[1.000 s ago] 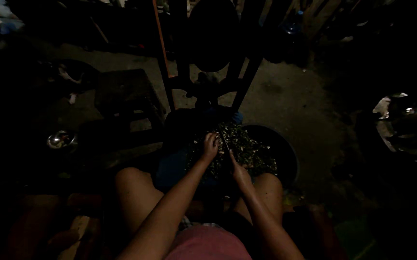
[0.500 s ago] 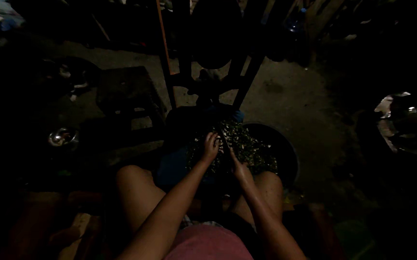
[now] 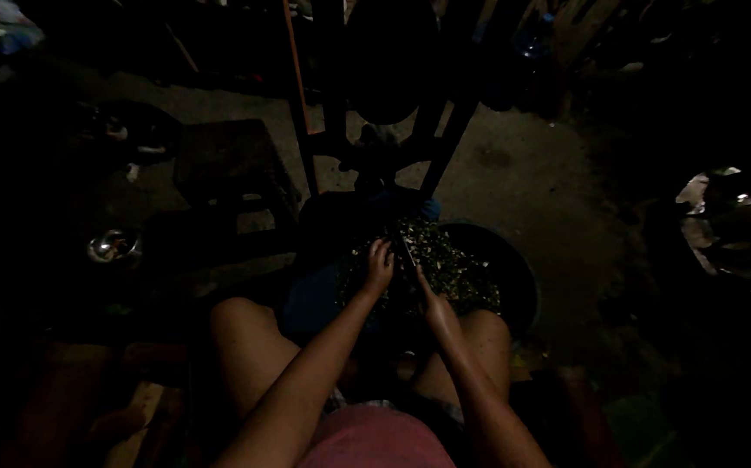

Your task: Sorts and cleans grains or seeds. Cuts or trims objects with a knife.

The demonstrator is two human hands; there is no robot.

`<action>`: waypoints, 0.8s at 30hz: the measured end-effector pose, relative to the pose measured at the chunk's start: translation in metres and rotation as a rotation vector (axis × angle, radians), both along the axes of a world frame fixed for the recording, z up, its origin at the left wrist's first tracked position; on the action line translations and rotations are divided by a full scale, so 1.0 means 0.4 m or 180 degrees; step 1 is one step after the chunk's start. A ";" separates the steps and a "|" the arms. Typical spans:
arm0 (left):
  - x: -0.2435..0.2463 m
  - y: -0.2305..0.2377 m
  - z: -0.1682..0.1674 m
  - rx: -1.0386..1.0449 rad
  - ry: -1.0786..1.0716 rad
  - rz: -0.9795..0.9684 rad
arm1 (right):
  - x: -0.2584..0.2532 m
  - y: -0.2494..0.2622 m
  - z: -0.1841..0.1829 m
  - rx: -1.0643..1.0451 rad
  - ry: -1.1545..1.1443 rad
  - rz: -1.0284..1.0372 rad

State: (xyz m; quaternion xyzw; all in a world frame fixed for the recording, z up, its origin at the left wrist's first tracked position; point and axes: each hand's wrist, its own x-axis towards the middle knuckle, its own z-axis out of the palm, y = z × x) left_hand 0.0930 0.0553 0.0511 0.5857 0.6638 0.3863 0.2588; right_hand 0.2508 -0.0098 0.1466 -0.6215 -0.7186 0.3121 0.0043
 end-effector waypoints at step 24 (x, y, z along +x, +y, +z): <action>-0.214 -0.042 0.014 -0.0494 0.0955 -0.0370 | 0.019 0.016 0.000 -0.0003 -0.0098 -0.0239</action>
